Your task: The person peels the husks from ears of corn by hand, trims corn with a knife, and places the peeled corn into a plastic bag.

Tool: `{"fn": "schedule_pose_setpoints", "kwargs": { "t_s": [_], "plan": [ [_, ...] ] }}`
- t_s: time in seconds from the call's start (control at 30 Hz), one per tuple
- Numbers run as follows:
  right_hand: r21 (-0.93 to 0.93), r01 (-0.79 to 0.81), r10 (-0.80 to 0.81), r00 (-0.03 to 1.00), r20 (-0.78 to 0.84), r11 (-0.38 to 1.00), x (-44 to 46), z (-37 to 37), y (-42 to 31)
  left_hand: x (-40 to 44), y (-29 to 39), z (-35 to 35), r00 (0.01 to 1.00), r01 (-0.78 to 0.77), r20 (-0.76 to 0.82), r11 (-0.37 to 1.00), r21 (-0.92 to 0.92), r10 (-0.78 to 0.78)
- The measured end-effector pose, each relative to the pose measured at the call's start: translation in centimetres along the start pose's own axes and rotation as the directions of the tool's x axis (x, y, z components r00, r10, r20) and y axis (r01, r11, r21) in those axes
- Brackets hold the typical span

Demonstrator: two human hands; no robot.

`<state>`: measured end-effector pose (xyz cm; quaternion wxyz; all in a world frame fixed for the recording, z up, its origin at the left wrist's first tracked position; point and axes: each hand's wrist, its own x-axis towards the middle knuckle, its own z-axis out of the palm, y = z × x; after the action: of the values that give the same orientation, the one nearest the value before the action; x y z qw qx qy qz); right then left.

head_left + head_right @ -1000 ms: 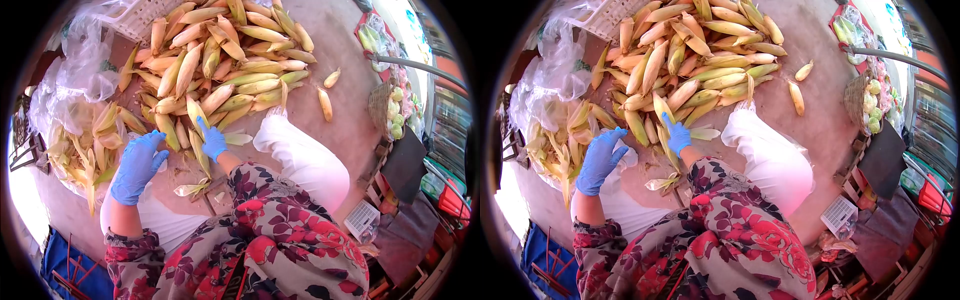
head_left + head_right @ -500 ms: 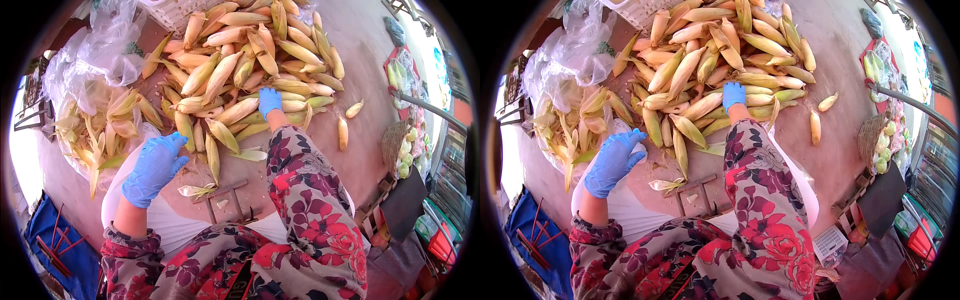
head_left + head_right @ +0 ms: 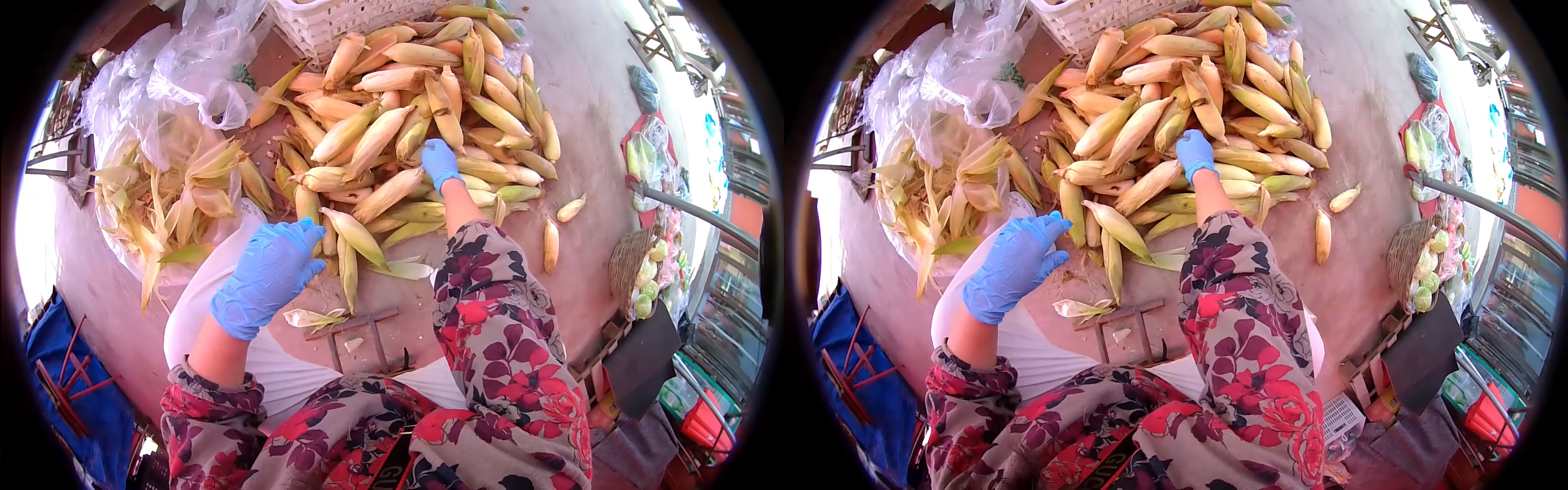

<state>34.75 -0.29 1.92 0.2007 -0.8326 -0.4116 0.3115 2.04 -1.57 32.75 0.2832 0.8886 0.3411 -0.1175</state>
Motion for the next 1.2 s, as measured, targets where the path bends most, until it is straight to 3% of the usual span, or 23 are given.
{"fn": "schedule_pose_setpoints", "kwargs": {
  "t_s": [0.03,0.07,0.1,0.2,0.27,0.3,0.37,0.4,0.47,0.53,0.6,0.67,0.7,0.73,0.77,0.8,0.87,0.93,1.07,1.17,1.2],
  "plan": [
    [0.191,-0.187,0.188,0.982,0.011,0.964,0.3,1.2,-1.5,0.1,-0.2,0.4,1.000,-0.004,0.006,1.000,-0.004,0.004],
    [0.110,-0.248,0.247,0.969,0.028,0.963,0.6,2.1,-2.9,0.0,-0.4,0.8,1.000,-0.007,0.013,1.000,-0.007,0.007],
    [0.175,-0.271,0.285,0.956,-0.063,0.946,1.3,5.2,-2.4,-0.1,-0.5,1.1,1.000,-0.008,0.020,1.000,-0.013,0.008],
    [0.401,-0.376,0.429,0.902,-0.048,0.835,1.0,6.7,-3.5,-0.2,-1.8,1.3,0.999,-0.019,-0.030,1.000,-0.006,0.019],
    [0.621,-0.455,0.328,0.890,0.316,0.638,-0.8,3.6,-5.3,0.0,-2.4,1.0,0.990,-0.036,-0.137,0.999,0.008,0.037],
    [0.686,-0.468,0.287,0.884,0.370,0.557,-3.4,0.9,-7.5,0.1,-2.4,0.3,0.993,-0.008,-0.115,1.000,-0.024,0.005],
    [0.576,-0.612,0.211,0.762,0.612,0.541,-5.6,-3.4,-7.8,0.2,-2.2,-1.2,0.996,0.039,-0.074,0.995,-0.094,-0.046],
    [0.502,-0.683,0.179,0.669,0.721,0.531,-7.3,-5.4,-7.6,0.1,-2.3,-1.0,0.987,0.011,-0.157,0.994,-0.106,-0.027],
    [0.414,-0.630,0.177,0.663,0.728,0.657,-11.6,-9.9,-9.5,0.0,-2.9,-0.2,0.947,-0.055,-0.321,0.993,-0.108,0.017],
    [0.334,-0.413,0.060,0.699,0.712,0.847,-15.9,-15.0,-12.2,-0.5,-1.8,-1.2,0.938,-0.080,-0.346,0.988,-0.131,0.030],
    [0.338,-0.252,-0.096,0.658,0.747,0.907,-20.2,-19.9,-16.0,0.0,-1.8,0.4,0.895,-0.205,-0.429,0.967,-0.152,0.122],
    [0.390,-0.126,-0.210,0.673,0.709,0.912,-23.1,-22.9,-18.6,-0.3,-0.3,0.3,0.896,-0.414,-0.363,0.779,-0.470,0.257],
    [0.450,-0.081,-0.267,0.706,0.656,0.890,-25.1,-24.2,-21.0,-0.6,0.7,0.8,0.917,-0.398,-0.278,0.595,-0.698,0.287],
    [0.526,-0.037,-0.353,0.701,0.620,0.849,-26.0,-24.7,-22.1,-1.2,2.2,0.5,0.919,-0.324,-0.196,0.376,-0.868,0.341],
    [0.617,-0.004,-0.391,0.770,0.504,0.787,-27.1,-24.6,-23.1,-2.3,3.1,-0.2,0.889,-0.244,-0.124,0.228,-0.943,0.442],
    [0.699,0.042,-0.421,0.823,0.380,0.714,-28.0,-24.1,-24.1,-3.0,3.9,0.4,0.875,-0.102,-0.092,-0.004,-0.995,0.476],
    [0.748,0.245,-0.474,0.875,0.104,0.617,-29.2,-22.8,-24.9,-4.2,5.6,1.0,0.930,-0.187,-0.191,-0.042,-0.981,0.315],
    [0.743,0.312,-0.408,0.911,-0.058,0.592,-29.5,-21.4,-24.7,-3.8,5.8,1.4,0.938,-0.250,-0.254,-0.047,-0.967,0.235],
    [0.842,0.301,-0.284,0.941,-0.185,0.448,-28.2,-19.6,-23.2,-3.1,6.1,0.8,0.951,-0.282,-0.271,0.056,-0.958,0.147],
    [0.807,0.324,-0.213,0.945,-0.249,0.494,-25.8,-18.0,-22.3,-1.2,5.4,1.6,0.973,-0.223,-0.222,0.012,-0.975,0.060],
    [0.804,0.321,-0.194,0.947,-0.258,0.500,-25.2,-17.5,-22.5,-0.7,5.3,1.5,0.977,-0.192,-0.198,-0.079,-0.978,0.076]
  ]
}}
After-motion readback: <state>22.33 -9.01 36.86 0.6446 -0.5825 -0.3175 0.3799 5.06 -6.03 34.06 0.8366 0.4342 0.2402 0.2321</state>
